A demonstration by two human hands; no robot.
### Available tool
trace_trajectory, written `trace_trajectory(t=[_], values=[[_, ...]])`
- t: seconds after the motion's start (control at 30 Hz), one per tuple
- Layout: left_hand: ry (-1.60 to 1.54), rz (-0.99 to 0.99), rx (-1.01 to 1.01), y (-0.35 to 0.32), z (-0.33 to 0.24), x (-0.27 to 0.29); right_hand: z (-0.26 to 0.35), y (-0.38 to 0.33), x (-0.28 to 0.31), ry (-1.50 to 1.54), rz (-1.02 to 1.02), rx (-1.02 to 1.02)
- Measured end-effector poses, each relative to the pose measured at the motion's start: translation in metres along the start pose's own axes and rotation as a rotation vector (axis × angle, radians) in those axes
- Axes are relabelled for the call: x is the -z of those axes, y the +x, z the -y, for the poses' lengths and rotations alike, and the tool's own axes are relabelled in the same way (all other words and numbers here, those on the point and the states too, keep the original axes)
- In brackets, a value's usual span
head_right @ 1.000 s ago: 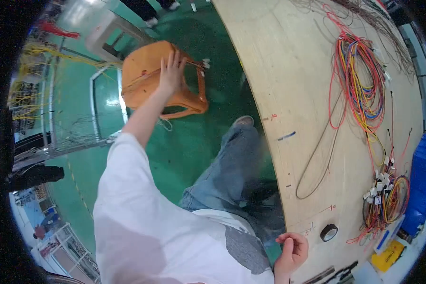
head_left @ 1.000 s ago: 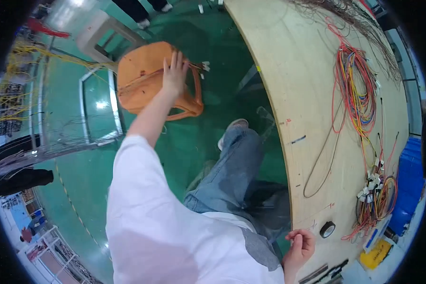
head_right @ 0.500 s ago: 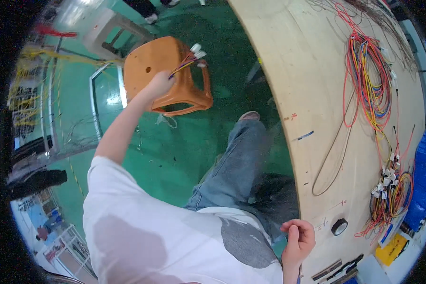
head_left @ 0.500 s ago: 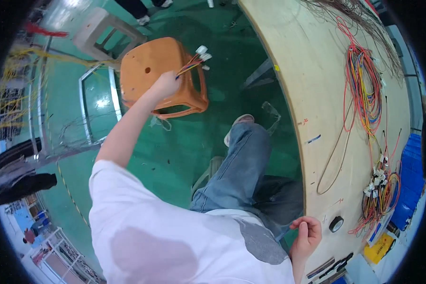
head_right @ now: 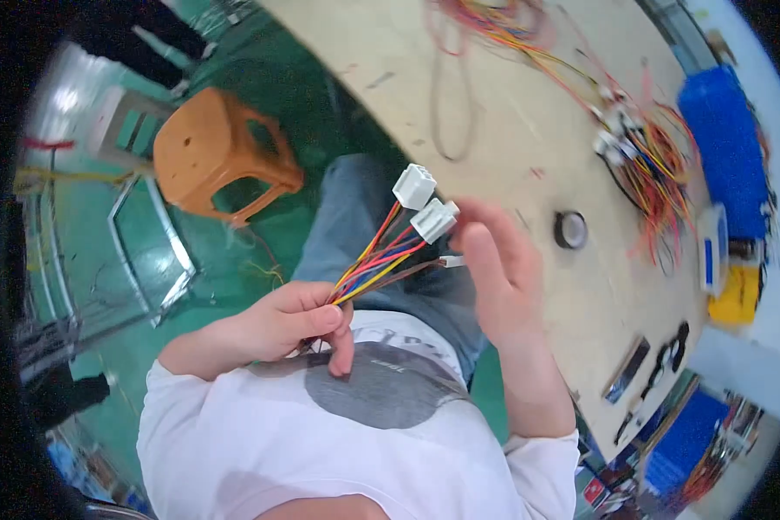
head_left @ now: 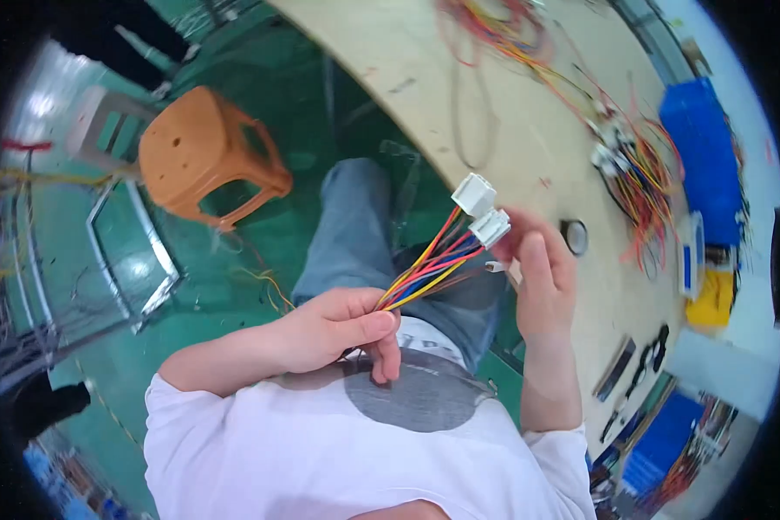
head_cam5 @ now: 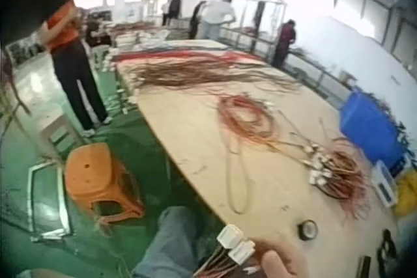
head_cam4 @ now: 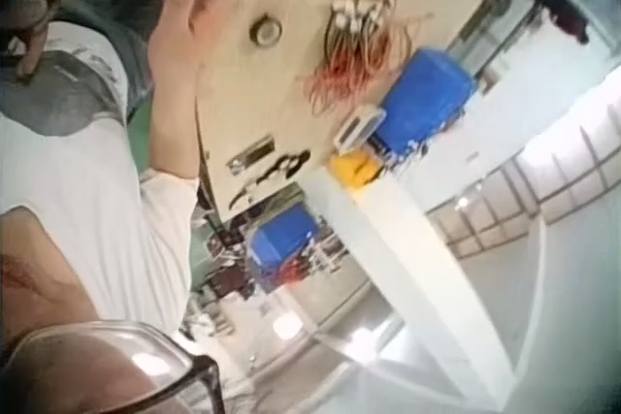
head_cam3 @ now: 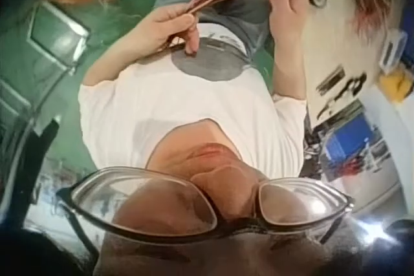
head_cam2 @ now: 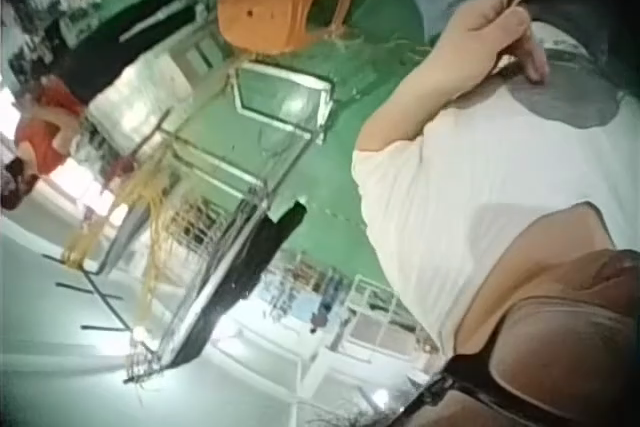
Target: Apply electrical tape to specific sections of wire harness assemblies.
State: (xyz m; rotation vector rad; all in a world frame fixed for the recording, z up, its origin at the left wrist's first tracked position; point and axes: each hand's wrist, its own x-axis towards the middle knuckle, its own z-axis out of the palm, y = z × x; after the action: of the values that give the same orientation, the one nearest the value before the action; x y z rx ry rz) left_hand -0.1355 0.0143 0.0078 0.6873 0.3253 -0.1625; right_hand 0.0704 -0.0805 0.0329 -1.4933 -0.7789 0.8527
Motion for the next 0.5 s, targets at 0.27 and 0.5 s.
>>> trace_trajectory(t=[0.27, 0.5], values=[[0.146, -0.162, 0.102, 0.033, 0.026, -0.026, -0.01, -0.027, 0.035, -0.262, -0.082, 0.13], [0.133, -0.353, -0.126, 0.052, 0.049, -0.019, -0.038, -0.02, 0.02, -0.68, -0.232, 0.468]])
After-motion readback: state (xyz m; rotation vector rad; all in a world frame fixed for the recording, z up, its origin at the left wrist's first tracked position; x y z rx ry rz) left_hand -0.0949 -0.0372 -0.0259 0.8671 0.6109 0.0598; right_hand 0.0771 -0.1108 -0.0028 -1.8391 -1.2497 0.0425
